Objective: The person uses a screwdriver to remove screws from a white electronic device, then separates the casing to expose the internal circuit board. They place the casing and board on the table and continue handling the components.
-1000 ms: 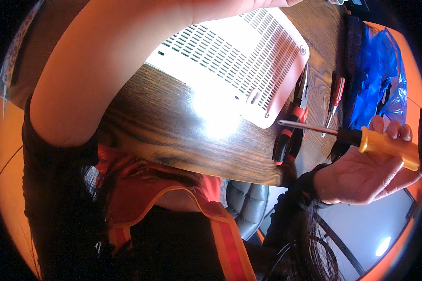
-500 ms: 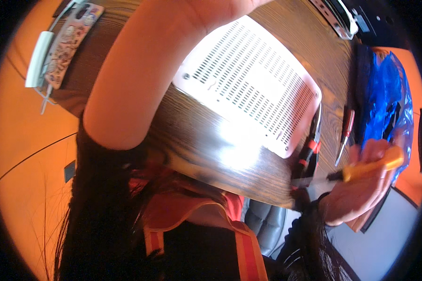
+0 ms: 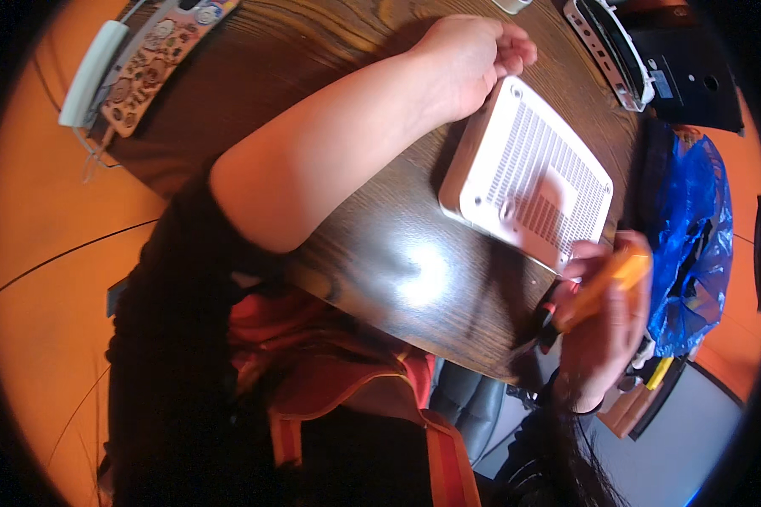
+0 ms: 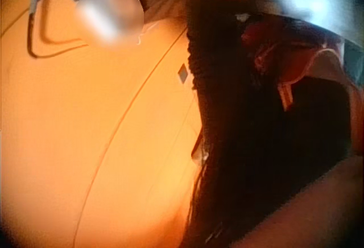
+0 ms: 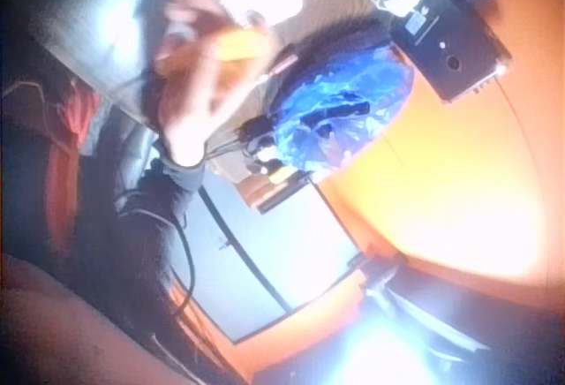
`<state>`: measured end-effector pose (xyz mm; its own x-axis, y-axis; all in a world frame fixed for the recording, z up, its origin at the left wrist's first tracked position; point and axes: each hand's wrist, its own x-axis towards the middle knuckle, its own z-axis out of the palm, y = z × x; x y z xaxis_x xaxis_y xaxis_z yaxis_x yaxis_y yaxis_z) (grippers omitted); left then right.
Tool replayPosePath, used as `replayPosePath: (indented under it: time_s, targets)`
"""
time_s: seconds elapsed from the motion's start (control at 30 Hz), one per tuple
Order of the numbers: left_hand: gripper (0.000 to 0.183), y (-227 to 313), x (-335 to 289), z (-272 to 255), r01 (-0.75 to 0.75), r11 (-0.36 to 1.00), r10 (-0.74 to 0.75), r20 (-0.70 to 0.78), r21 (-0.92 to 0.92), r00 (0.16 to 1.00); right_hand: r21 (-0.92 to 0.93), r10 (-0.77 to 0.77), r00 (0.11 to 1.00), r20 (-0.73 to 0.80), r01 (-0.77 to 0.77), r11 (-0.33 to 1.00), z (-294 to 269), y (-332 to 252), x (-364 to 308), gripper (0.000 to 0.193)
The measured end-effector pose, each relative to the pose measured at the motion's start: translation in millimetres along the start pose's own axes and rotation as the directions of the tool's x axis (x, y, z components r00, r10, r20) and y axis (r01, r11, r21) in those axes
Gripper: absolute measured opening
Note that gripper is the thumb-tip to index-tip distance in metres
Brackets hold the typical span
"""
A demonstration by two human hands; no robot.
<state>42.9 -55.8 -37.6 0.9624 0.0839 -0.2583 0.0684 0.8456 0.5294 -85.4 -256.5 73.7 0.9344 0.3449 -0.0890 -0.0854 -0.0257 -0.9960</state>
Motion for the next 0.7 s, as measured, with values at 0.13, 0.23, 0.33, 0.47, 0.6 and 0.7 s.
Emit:
replayPosePath:
  time_s: [0.13,0.23,0.33,0.47,0.6,0.7]
  targets:
    - [0.012,-1,-15,12,0.06,0.99,-0.065,-0.034,-0.127,0.997,0.204,-0.493,0.851,-0.182,0.523,0.828,-8,-14,27,0.025]
    - [0.012,20,-17,1,0.227,0.955,-0.211,0.099,-0.19,0.972,0.213,-0.544,0.838,0.04,0.525,0.824,-4,-15,43,0.02]
    - [0.014,22,-20,1,0.204,0.966,-0.174,0.181,-0.159,0.968,0.178,-0.456,0.89,-0.002,0.449,0.875,9,-8,42,0.015]
    - [0.017,17,-31,8,0.096,0.993,-0.113,0.318,0.069,0.941,0.103,-0.467,0.884,0.004,0.464,0.88,17,-2,41,0.015]
    - [0.016,17,-40,12,0.008,0.993,-0.051,0.371,0.117,0.927,-0.004,-0.574,0.815,0.08,0.576,0.817,13,-1,42,0.018]
    - [0.016,20,-38,18,0.308,0.94,-0.264,0.261,-0.144,0.929,-0.115,-0.552,0.792,0.261,0.593,0.797,11,-12,41,0.024]
